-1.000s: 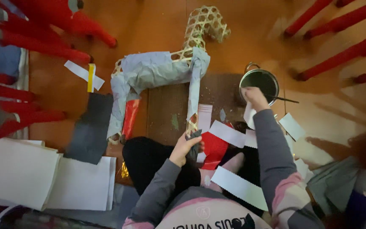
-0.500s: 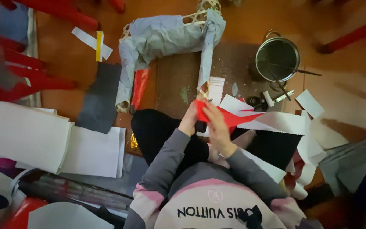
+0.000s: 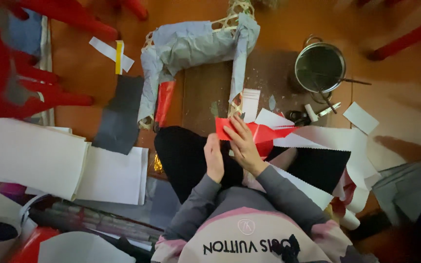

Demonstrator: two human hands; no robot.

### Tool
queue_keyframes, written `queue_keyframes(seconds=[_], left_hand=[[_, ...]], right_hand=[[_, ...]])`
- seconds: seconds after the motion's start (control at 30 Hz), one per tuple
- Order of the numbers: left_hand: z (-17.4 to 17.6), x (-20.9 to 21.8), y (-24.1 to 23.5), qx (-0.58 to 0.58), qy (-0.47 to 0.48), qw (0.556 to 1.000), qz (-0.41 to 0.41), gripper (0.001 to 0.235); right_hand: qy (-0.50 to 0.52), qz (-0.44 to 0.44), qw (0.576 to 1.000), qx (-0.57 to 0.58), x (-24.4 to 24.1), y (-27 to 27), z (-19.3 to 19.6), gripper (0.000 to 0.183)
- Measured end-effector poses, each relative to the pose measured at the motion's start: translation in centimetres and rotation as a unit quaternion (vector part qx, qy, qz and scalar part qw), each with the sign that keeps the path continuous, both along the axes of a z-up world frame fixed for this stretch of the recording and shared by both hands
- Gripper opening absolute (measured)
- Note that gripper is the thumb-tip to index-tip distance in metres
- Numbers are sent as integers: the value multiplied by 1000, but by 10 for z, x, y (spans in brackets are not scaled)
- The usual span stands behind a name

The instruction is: Decorating a giraffe-shaped craft structure by cutting and applying red and white paper strips

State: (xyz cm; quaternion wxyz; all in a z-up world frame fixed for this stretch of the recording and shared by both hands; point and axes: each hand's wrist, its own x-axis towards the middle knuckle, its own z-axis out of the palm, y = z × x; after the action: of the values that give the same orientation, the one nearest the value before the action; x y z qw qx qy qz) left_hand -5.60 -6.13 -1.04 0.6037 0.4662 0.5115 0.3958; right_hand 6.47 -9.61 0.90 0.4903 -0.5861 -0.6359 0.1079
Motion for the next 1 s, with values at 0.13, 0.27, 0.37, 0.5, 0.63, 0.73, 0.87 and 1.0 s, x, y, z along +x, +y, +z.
queue_keyframes(seconds=[0.13,0.27,0.37,0.5,0.63,0.73,0.87,1.0], left_hand=[[6,2,21,-38,84,994,-54,22],[7,1,32,-72,64,994,-56,15],[5,-2,32,-102,43,992,-56,16],[-7,-4,37,-136,5,990,-39,14],[-1,-1,38,-174,-13,985,-15,17],[1,4,39,-197,-18,980,15,28],[-42,4,35,-167,26,985,11,26],[-58,8,29,2,123,991,-54,29]], right_hand=[[-24,-5,1000,-20,0,-10,4,47],[61,-76,995,-34,-3,-34,61,24],[256,-140,930,-226,-2,-57,31,33],[627,-221,675,-320,8,-53,7,48],[633,-253,696,-227,11,-41,-6,17],[661,-277,677,-167,6,-29,12,22],[644,-305,685,-151,0,-24,2,25],[607,-326,709,-151,-2,-23,-14,23]])
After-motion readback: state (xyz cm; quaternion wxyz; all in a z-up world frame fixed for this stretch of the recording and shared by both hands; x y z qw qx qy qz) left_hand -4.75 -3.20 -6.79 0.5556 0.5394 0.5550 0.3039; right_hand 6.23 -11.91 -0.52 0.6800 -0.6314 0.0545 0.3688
